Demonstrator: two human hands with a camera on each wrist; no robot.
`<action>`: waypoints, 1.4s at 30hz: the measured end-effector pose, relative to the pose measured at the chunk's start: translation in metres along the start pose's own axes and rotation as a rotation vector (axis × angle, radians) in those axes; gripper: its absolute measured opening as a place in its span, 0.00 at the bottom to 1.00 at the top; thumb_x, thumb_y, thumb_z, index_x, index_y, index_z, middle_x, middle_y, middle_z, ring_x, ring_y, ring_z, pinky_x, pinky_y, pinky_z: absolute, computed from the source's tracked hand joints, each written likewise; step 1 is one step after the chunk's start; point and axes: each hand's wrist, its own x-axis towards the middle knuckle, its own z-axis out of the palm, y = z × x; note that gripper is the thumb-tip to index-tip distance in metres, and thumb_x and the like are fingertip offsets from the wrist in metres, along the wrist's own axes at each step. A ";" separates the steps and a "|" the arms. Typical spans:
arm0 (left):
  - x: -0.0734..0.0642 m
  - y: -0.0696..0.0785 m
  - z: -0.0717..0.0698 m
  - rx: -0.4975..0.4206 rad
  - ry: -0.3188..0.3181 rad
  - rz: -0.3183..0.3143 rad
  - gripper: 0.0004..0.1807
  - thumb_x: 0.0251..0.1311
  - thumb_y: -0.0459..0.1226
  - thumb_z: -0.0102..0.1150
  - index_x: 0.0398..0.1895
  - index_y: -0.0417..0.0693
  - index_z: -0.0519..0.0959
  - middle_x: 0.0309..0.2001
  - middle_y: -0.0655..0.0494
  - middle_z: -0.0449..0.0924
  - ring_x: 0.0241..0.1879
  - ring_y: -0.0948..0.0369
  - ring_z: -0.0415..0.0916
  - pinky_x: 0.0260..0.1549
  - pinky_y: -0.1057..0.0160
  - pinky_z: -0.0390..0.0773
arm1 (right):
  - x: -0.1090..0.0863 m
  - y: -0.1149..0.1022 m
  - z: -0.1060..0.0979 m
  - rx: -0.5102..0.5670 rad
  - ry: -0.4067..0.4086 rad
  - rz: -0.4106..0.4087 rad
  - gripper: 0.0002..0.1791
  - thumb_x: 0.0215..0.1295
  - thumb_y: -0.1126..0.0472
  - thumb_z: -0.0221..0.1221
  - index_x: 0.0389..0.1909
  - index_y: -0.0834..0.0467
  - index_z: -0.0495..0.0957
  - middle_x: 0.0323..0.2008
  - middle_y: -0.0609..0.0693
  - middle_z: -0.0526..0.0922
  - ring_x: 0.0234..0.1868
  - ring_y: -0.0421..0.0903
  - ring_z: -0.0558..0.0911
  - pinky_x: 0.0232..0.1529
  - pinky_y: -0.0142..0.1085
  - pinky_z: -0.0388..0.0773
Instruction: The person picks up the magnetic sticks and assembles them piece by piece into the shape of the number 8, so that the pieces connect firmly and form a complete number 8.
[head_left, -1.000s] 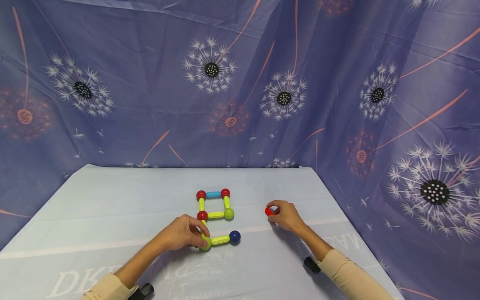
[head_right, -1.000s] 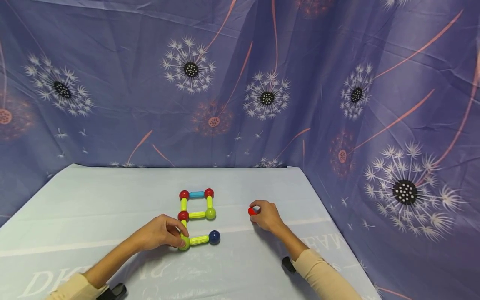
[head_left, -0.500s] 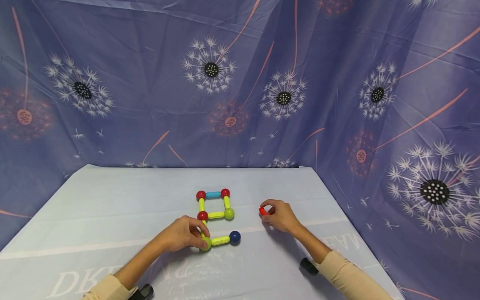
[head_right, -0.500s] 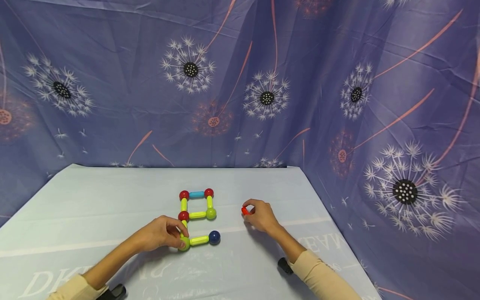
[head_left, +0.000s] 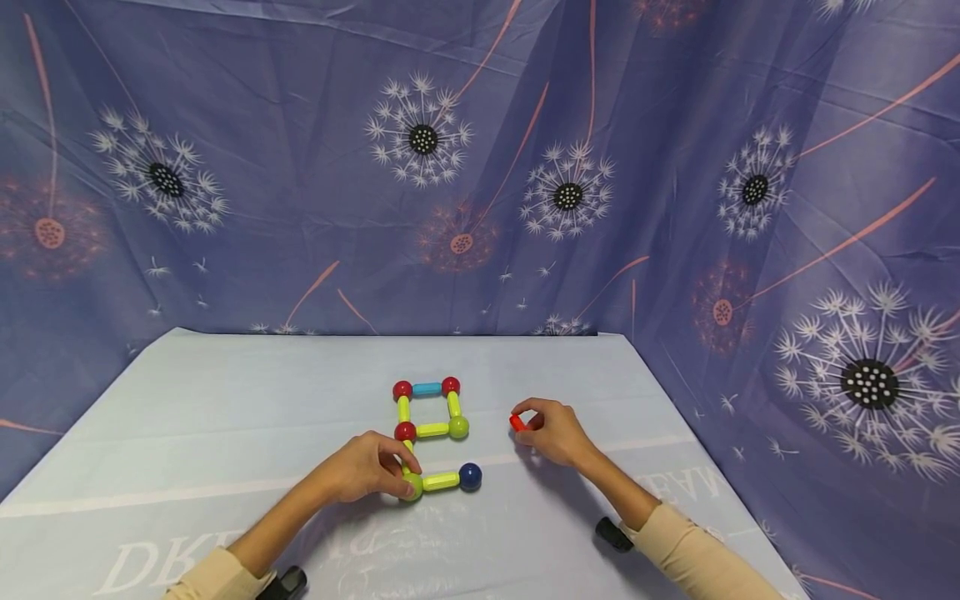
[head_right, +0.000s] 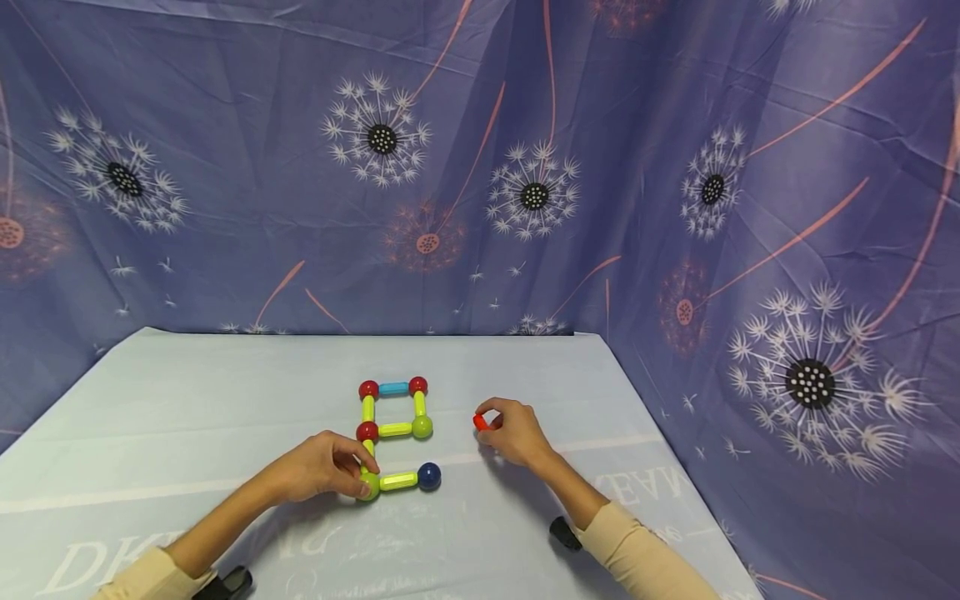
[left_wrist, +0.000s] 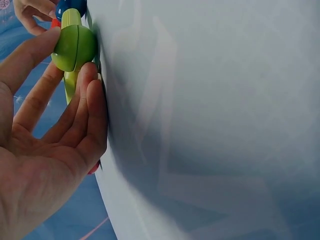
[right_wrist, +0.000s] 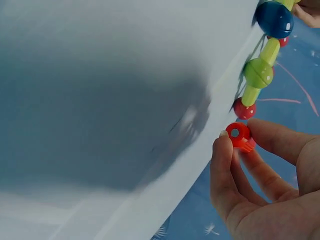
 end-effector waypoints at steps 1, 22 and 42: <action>0.000 0.000 0.000 0.000 0.000 -0.001 0.13 0.51 0.39 0.78 0.40 0.50 0.88 0.28 0.55 0.85 0.30 0.60 0.77 0.29 0.65 0.73 | 0.000 -0.002 0.000 0.008 0.000 0.000 0.18 0.55 0.68 0.70 0.49 0.55 0.85 0.27 0.49 0.84 0.24 0.42 0.80 0.25 0.35 0.75; 0.001 0.000 0.000 0.004 -0.001 -0.030 0.15 0.49 0.39 0.80 0.40 0.50 0.87 0.27 0.55 0.83 0.29 0.60 0.75 0.29 0.65 0.72 | -0.008 -0.035 0.020 0.210 -0.090 -0.042 0.18 0.56 0.66 0.72 0.47 0.52 0.81 0.32 0.49 0.89 0.33 0.41 0.86 0.34 0.37 0.79; 0.002 0.000 0.000 -0.006 -0.005 -0.047 0.15 0.48 0.38 0.80 0.39 0.50 0.87 0.27 0.55 0.82 0.29 0.60 0.75 0.29 0.64 0.72 | -0.020 -0.052 0.033 0.255 -0.157 -0.131 0.17 0.58 0.70 0.69 0.44 0.53 0.76 0.35 0.50 0.87 0.37 0.44 0.85 0.39 0.34 0.81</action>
